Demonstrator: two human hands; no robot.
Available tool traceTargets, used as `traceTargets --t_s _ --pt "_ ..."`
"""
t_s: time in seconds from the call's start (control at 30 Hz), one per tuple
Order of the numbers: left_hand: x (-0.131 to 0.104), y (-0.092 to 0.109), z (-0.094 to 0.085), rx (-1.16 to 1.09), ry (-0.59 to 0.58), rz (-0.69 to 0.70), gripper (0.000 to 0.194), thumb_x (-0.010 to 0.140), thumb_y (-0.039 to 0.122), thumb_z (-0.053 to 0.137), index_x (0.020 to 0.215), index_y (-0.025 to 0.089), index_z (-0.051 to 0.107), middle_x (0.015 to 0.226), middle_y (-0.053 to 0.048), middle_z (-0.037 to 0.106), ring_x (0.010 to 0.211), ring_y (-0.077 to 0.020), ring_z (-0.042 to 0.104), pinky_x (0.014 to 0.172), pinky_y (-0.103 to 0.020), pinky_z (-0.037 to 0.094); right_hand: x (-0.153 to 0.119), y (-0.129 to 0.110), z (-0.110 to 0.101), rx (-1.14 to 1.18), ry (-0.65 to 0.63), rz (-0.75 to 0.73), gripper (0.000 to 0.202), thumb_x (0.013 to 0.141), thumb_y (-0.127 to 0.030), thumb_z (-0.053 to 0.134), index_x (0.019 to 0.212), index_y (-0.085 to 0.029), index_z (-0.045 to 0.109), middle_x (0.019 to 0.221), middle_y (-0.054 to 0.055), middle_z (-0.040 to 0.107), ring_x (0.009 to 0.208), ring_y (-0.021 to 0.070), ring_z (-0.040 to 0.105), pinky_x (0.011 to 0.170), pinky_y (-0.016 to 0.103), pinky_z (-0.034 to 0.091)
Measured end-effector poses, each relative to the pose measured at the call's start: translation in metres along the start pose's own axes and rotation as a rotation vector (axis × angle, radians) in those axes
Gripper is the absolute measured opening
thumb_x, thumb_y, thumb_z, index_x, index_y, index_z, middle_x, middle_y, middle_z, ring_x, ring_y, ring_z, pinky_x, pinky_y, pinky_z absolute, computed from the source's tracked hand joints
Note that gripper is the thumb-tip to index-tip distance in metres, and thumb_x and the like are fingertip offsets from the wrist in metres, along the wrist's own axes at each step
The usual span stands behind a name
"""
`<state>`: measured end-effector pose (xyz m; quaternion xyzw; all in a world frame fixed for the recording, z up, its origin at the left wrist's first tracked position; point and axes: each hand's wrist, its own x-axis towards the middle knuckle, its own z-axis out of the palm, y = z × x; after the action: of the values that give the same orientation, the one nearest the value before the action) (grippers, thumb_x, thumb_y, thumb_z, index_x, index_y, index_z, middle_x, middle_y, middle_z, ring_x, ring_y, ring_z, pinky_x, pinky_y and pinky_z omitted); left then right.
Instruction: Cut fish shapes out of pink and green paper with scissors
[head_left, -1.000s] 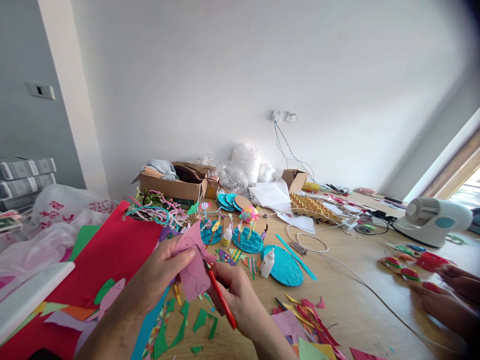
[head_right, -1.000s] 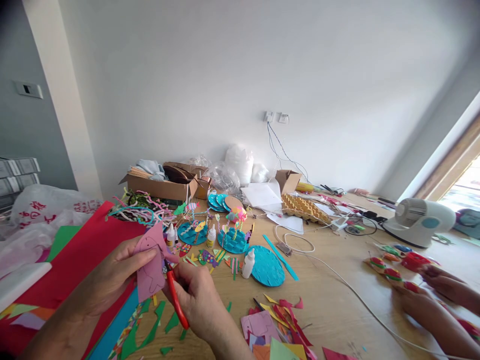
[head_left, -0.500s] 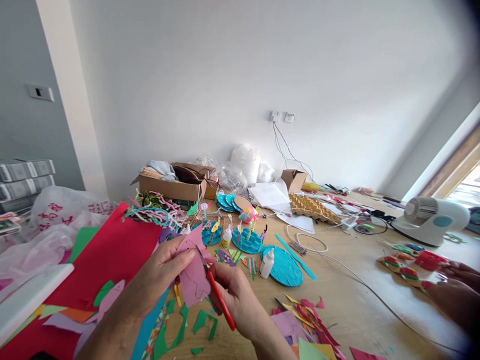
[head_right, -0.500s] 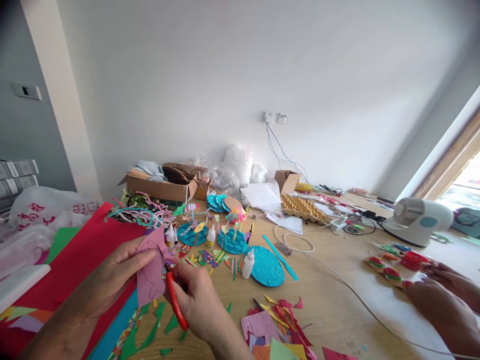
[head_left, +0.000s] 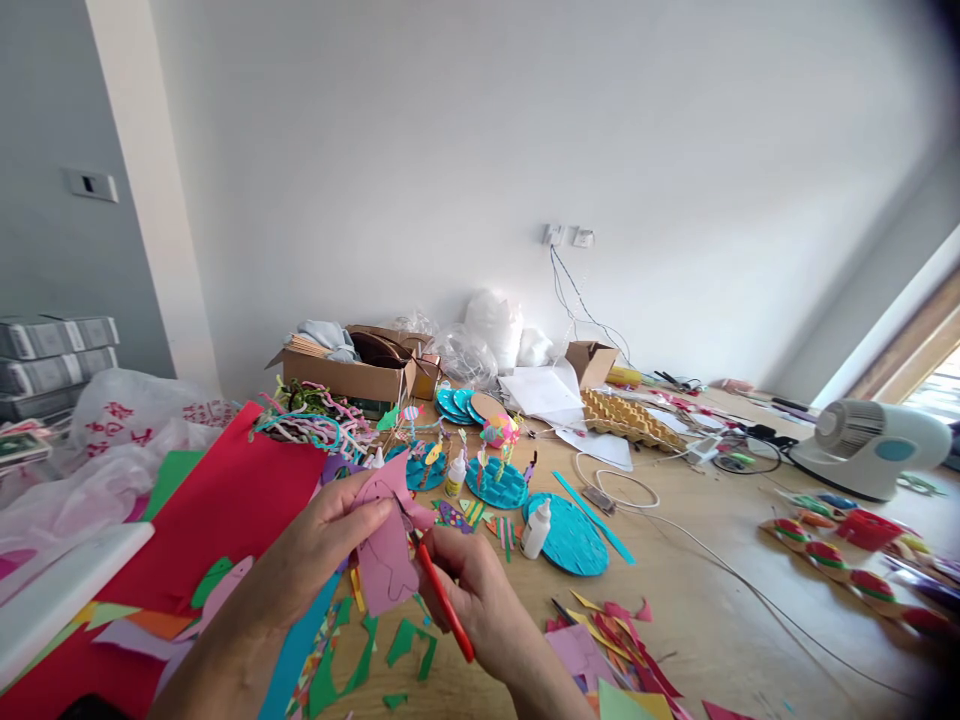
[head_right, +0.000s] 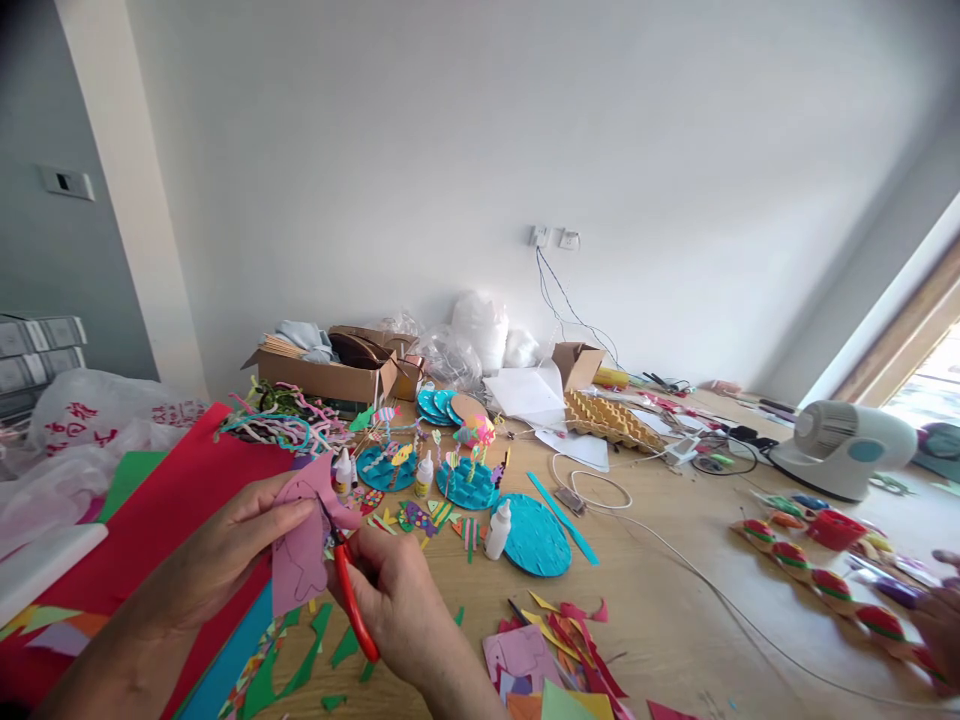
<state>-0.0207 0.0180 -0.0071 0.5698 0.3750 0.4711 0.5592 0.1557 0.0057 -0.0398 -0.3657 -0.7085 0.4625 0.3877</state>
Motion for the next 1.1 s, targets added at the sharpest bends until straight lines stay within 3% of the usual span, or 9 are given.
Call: traceTargets --t_s 0.27,0.57,0.83,1.1 --pt "0.0007 -0.0005 -0.0008 0.031 0.052 0.017 0.024 0.08 0.041 0.065 0.084 0.019 0.073 0.069 0.0 0.068 0.064 -0.017 0.058 0.058 -0.023 0.044 0.0005 0.0018 0.0002 -0.025 0.013 0.011 0.042 0.091 -0.05 0.051 0.064 -0.02 0.042 0.055 -0.005 0.038 0.052 0.0089 0.032 0.047 0.022 0.023" --pt "-0.001 0.0046 0.0025 0.049 0.014 0.041 0.018 0.081 0.036 0.062 0.076 0.019 0.067 0.064 0.003 0.06 0.068 -0.0182 0.059 0.068 -0.026 0.048 0.0024 0.0011 0.0001 -0.002 0.004 0.013 0.032 0.09 -0.038 0.052 0.064 -0.02 0.043 0.055 -0.005 0.04 0.052 0.0088 0.032 0.047 0.022 0.023" --pt "-0.0005 0.007 0.0014 0.079 0.006 0.032 0.023 0.079 0.04 0.063 0.079 0.018 0.07 0.067 -0.001 0.065 0.069 -0.0207 0.061 0.067 -0.029 0.049 0.0012 -0.0001 0.0016 -0.011 0.019 0.019 0.027 0.086 -0.028 0.053 0.063 -0.02 0.042 0.055 -0.006 0.036 0.052 0.0085 0.031 0.047 0.022 0.022" --pt "0.0015 0.0033 -0.0011 0.087 -0.01 0.017 0.027 0.078 0.044 0.063 0.078 0.018 0.068 0.067 0.0 0.064 0.066 -0.0195 0.06 0.062 -0.027 0.047 0.0008 0.0008 0.0007 -0.032 0.018 0.025 0.026 0.085 -0.028 0.053 0.063 -0.02 0.041 0.055 -0.007 0.034 0.051 0.0082 0.03 0.046 0.022 0.021"
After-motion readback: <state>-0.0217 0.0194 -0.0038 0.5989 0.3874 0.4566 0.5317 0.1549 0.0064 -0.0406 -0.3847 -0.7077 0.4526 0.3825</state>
